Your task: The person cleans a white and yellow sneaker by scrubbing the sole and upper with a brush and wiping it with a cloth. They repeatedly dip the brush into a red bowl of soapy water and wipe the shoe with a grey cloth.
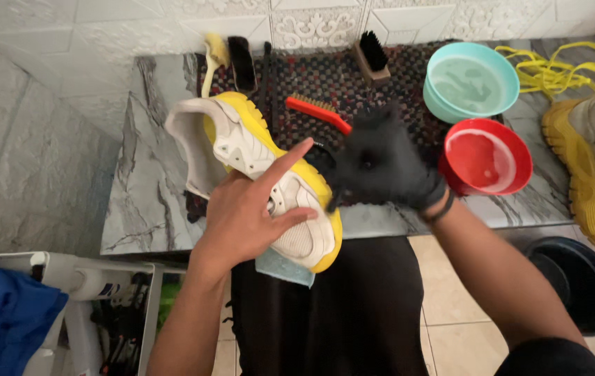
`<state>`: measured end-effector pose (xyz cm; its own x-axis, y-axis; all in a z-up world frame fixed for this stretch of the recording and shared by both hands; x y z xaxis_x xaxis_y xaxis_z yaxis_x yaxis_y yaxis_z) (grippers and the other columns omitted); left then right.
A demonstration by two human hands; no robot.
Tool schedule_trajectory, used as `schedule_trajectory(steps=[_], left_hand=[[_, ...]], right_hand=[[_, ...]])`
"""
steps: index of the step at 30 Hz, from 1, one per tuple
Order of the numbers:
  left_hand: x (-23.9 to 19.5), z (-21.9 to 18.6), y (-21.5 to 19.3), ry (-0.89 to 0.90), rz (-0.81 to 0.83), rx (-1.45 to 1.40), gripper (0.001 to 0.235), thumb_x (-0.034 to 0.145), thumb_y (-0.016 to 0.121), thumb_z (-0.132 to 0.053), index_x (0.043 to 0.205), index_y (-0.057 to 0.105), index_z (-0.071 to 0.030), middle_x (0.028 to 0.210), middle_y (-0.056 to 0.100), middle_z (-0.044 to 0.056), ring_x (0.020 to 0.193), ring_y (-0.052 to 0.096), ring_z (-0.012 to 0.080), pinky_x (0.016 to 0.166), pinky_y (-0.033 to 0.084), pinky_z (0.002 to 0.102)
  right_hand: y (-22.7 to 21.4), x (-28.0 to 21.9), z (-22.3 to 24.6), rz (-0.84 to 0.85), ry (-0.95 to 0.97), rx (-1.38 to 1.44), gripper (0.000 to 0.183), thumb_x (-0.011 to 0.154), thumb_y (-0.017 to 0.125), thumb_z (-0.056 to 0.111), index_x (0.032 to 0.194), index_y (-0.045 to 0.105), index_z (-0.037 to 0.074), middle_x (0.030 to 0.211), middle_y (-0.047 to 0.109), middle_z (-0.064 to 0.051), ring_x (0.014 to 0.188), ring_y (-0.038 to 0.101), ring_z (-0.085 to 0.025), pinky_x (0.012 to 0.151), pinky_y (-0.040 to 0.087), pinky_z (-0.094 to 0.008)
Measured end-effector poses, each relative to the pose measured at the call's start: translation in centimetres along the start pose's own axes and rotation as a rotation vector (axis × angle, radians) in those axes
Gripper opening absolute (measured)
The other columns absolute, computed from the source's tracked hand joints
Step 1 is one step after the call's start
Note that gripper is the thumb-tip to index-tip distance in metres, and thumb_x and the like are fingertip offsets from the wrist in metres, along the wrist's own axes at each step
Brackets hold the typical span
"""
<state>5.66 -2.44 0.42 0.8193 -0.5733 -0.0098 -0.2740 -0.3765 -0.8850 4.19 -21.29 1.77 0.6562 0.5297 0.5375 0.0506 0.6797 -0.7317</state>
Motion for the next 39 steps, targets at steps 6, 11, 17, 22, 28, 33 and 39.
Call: schedule_trajectory(steps=[6, 11, 17, 22, 28, 33, 39], left_hand=[[-0.3, 0.3, 0.0, 0.033, 0.003, -0.034, 0.087, 0.082, 0.064, -0.071, 0.159, 0.031, -0.047, 0.042, 0.055, 0.001, 0.048, 0.061, 0.0226, 0.058, 0.051, 0.038], [-0.3, 0.4, -0.3, -0.001, -0.007, -0.006, 0.089, 0.081, 0.071, -0.068, 0.158, 0.031, -0.050, 0.048, 0.059, 0.005, 0.068, 0.067, 0.0331, 0.068, 0.052, 0.047], [-0.8, 0.4, -0.5, 0.042, -0.059, -0.086, 0.082, 0.083, 0.069, -0.065, 0.157, 0.037, -0.046, 0.043, 0.050, 0.001, 0.055, 0.063, 0.0242, 0.067, 0.053, 0.040], [-0.7, 0.7, -0.6, 0.032, -0.023, -0.105, 0.086, 0.082, 0.070, -0.066, 0.158, 0.035, -0.046, 0.044, 0.052, 0.000, 0.047, 0.059, 0.0174, 0.055, 0.047, 0.035], [-0.7, 1.3, -0.6, 0.051, -0.064, -0.116, 0.086, 0.080, 0.068, -0.069, 0.156, 0.038, -0.046, 0.044, 0.053, 0.000, 0.050, 0.064, 0.0183, 0.065, 0.053, 0.036], [-0.9, 1.5, -0.5, -0.006, -0.048, -0.131, 0.085, 0.078, 0.066, -0.071, 0.155, 0.038, -0.050, 0.044, 0.052, 0.003, 0.064, 0.065, 0.0250, 0.070, 0.053, 0.044], [-1.0, 1.6, -0.5, 0.045, -0.063, -0.148, 0.085, 0.080, 0.070, -0.067, 0.156, 0.039, -0.045, 0.045, 0.053, 0.000, 0.046, 0.061, 0.0152, 0.054, 0.049, 0.034]], right_hand=[[0.5, -0.5, 1.3, -0.051, 0.076, 0.104, 0.027, 0.084, 0.069, 0.012, 0.063, 0.053, 0.016, 0.066, 0.055, 0.000, 0.060, 0.052, -0.021, 0.068, 0.036, -0.039], [0.1, -1.6, -1.5, -0.147, 0.168, -0.353, 0.021, 0.077, 0.069, 0.020, 0.062, 0.055, 0.019, 0.062, 0.052, -0.003, 0.067, 0.053, -0.028, 0.083, 0.027, -0.050], [0.4, -1.0, -2.3, -0.261, 0.222, -0.311, 0.030, 0.074, 0.068, 0.013, 0.060, 0.043, 0.018, 0.058, 0.049, 0.000, 0.056, 0.045, -0.020, 0.085, 0.028, -0.044], [0.1, 1.0, 1.2, -0.125, 0.046, -0.023, 0.021, 0.076, 0.068, 0.009, 0.063, 0.057, 0.021, 0.060, 0.057, 0.005, 0.054, 0.053, -0.019, 0.064, 0.034, -0.038], [1.1, -0.1, 1.1, -0.143, 0.085, -0.118, 0.025, 0.079, 0.066, 0.010, 0.060, 0.052, 0.018, 0.061, 0.053, 0.001, 0.059, 0.051, -0.022, 0.072, 0.032, -0.043], [0.3, -1.3, -0.7, -0.240, 0.243, -0.198, 0.034, 0.081, 0.068, 0.007, 0.057, 0.046, 0.016, 0.056, 0.051, 0.000, 0.054, 0.050, -0.017, 0.069, 0.034, -0.038], [2.5, -2.3, 0.1, -0.106, 0.189, 0.083, 0.021, 0.091, 0.063, 0.010, 0.071, 0.059, 0.013, 0.071, 0.056, -0.001, 0.071, 0.052, -0.018, 0.073, 0.042, -0.037]])
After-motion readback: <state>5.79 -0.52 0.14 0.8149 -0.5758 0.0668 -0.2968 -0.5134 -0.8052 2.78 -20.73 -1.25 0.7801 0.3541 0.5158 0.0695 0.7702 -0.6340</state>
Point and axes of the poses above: each hand's wrist, its own x-axis towards the middle knuckle, its own y-axis out of the palm, z = x × y, the point moved 6 cm from there along x, towards the middle knuckle
